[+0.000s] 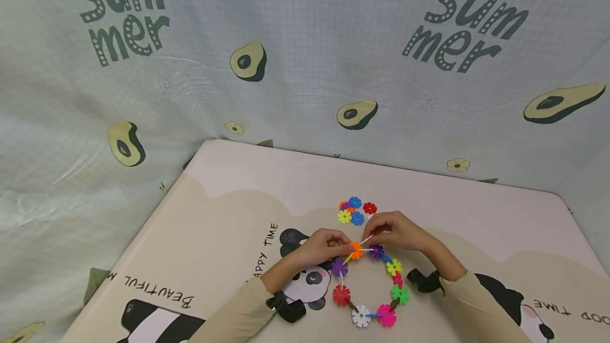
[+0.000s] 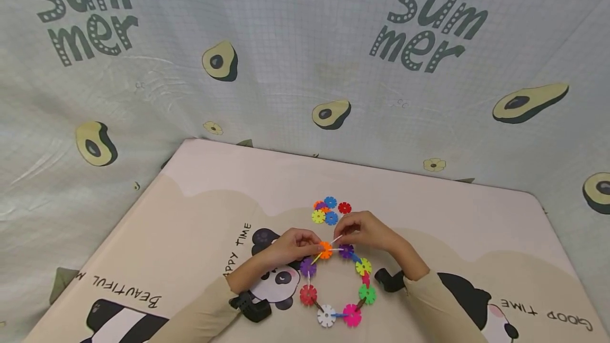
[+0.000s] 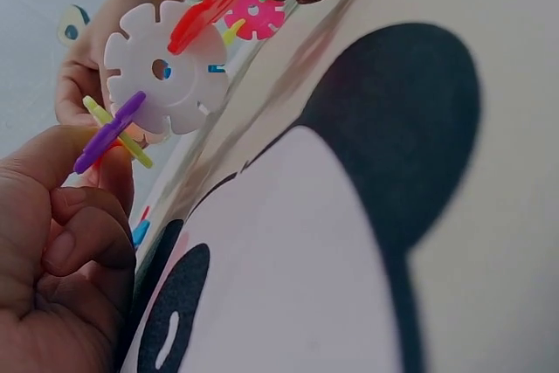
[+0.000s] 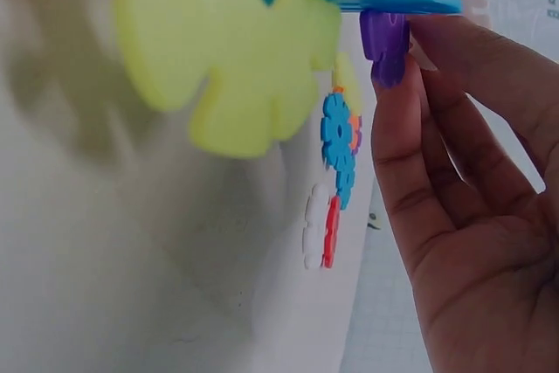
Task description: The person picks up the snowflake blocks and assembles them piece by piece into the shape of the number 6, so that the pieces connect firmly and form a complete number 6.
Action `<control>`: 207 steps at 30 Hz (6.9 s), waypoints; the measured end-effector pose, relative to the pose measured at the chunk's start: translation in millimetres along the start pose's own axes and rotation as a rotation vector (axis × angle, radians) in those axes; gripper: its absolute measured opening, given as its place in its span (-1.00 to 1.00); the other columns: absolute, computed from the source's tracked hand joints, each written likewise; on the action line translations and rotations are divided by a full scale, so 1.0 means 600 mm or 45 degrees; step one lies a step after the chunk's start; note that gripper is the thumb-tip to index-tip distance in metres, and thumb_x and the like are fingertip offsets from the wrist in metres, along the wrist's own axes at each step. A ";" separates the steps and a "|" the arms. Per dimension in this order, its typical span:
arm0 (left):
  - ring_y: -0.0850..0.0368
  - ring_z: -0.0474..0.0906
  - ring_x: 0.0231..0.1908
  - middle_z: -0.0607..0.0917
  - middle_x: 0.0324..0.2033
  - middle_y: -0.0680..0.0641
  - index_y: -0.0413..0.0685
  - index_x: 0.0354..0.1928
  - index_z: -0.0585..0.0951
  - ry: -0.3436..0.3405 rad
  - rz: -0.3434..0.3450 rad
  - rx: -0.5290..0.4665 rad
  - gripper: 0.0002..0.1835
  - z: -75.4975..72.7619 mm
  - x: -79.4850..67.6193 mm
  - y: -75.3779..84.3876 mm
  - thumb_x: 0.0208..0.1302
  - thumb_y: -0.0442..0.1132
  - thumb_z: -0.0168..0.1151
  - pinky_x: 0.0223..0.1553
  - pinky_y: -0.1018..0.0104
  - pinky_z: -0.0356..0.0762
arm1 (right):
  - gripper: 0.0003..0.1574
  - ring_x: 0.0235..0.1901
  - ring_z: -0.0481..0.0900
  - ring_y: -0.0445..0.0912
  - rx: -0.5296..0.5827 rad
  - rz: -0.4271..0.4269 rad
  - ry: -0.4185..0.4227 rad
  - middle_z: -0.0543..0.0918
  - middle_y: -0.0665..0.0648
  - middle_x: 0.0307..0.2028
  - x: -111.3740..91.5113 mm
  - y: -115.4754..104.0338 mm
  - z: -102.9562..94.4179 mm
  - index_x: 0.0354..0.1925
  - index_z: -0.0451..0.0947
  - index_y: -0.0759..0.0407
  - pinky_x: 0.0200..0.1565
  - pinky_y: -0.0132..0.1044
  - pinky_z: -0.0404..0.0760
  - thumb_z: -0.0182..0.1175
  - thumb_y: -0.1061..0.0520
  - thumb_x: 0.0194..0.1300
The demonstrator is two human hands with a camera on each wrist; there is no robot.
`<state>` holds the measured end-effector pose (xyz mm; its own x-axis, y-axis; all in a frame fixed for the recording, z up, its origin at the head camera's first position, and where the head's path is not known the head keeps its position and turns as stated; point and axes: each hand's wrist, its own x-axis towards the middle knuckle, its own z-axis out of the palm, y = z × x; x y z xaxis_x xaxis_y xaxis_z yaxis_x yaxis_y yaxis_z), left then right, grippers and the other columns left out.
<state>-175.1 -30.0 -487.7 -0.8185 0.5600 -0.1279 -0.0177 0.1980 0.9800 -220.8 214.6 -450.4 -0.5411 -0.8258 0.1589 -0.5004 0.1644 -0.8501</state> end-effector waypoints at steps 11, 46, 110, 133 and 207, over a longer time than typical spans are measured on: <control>0.33 0.34 -0.60 0.59 -0.58 0.09 -0.34 -0.21 0.67 0.014 0.010 0.017 -0.79 0.000 0.001 0.002 0.33 -0.26 0.24 -0.53 0.52 0.30 | -0.92 -0.32 0.60 -0.15 -0.010 -0.051 -0.040 0.66 0.18 -0.29 0.007 0.006 0.003 -0.26 0.65 0.21 -0.21 -0.31 0.65 0.27 0.33 0.26; 0.34 0.33 -0.60 0.54 -0.58 0.12 -0.32 -0.22 0.63 0.027 0.028 -0.003 -0.79 -0.002 -0.003 0.006 0.33 -0.25 0.23 -0.52 0.53 0.27 | -0.88 -0.34 0.56 -0.13 -0.098 0.124 0.036 0.67 0.17 -0.28 0.010 -0.005 0.003 -0.26 0.64 0.24 -0.19 -0.36 0.62 0.21 0.38 0.28; 0.30 0.28 -0.61 0.52 -0.61 0.09 -0.31 -0.20 0.67 0.043 -0.018 0.020 -0.76 -0.004 -0.002 0.007 0.35 -0.22 0.22 -0.56 0.49 0.20 | -0.52 -0.48 0.48 -0.16 0.317 0.679 0.423 0.62 0.03 -0.43 -0.028 0.002 0.023 0.04 0.53 0.45 -0.41 -0.40 0.50 0.22 0.07 0.37; 0.33 0.28 -0.64 0.52 -0.63 0.13 -0.35 -0.21 0.65 0.057 0.009 0.036 -0.76 0.000 -0.003 0.000 0.34 -0.24 0.22 -0.58 0.50 0.19 | -0.56 -0.49 0.56 -0.22 0.369 0.661 0.462 0.71 0.03 -0.38 -0.030 0.004 0.038 -0.05 0.53 0.54 -0.41 -0.42 0.55 0.29 0.16 0.30; 0.31 0.21 -0.74 0.53 -0.65 0.13 -0.29 -0.12 0.69 0.052 -0.128 -0.031 -0.73 -0.010 0.032 0.013 0.32 -0.20 0.26 -0.65 0.48 0.21 | -0.69 -0.45 0.43 -0.12 -0.132 0.639 0.494 0.55 0.08 -0.39 -0.021 0.025 0.017 -0.17 0.54 0.35 -0.41 -0.44 0.47 0.40 0.22 0.16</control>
<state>-194.8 -22.6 -481.7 -0.8348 0.5048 -0.2199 -0.1144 0.2316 0.9661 -214.9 221.9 -470.2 -0.9220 -0.3826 -0.0592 -0.1748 0.5479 -0.8181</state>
